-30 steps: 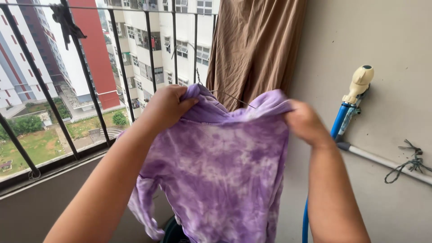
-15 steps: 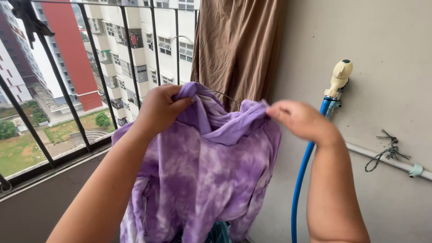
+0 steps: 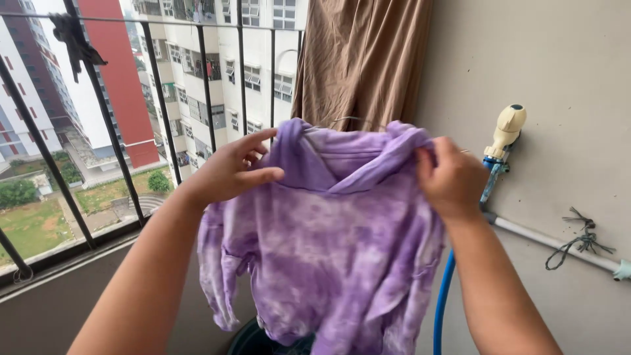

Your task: Removing wet clothes from a washing machine and hanging them on a clothesline using hangers.

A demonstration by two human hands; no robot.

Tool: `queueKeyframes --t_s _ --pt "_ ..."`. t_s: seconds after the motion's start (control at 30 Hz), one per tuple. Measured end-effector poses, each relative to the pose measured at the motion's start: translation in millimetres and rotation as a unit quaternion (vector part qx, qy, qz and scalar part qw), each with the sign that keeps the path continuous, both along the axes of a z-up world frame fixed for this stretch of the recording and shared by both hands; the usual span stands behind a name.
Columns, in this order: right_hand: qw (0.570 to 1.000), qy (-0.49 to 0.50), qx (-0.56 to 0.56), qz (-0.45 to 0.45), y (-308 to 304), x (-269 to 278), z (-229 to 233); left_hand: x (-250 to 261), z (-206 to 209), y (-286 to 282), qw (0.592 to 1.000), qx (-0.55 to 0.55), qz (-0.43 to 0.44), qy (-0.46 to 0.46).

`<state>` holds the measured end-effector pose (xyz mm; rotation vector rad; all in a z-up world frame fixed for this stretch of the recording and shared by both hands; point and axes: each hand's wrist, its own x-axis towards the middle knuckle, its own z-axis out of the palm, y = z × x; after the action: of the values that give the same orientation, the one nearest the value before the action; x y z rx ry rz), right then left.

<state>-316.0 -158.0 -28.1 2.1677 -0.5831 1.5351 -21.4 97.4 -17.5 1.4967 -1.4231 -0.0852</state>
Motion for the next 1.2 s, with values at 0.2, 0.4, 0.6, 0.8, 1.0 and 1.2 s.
queueKeyframes --t_s 0.2,0.4,0.6,0.8,1.0,1.2 --pt "0.991 -0.122 -0.033 0.054 -58.2 -18.4 11.0 56.4 -25.6 -19.1 0.992 0.126 0.000 -0.019" --pt "0.983 -0.180 -0.015 0.016 -81.4 -5.3 79.7 86.3 18.7 -75.9 0.987 -0.072 0.117 0.084" --pt "0.974 -0.215 -0.021 -0.071 -133.4 29.7 217.4 123.9 28.7 -162.5 0.977 -0.011 0.149 0.150" --pt "0.973 -0.227 -0.007 -0.046 -140.2 108.2 338.5 100.1 59.7 -191.8 0.961 0.000 0.039 0.274" --pt "0.975 -0.222 -0.028 -0.011 -130.9 191.4 401.8 103.8 84.9 -221.0 0.962 -0.102 0.006 0.254" --pt "0.979 -0.195 -0.053 -0.013 -175.8 261.4 413.3 87.6 106.7 -197.5 0.971 -0.074 0.001 0.226"
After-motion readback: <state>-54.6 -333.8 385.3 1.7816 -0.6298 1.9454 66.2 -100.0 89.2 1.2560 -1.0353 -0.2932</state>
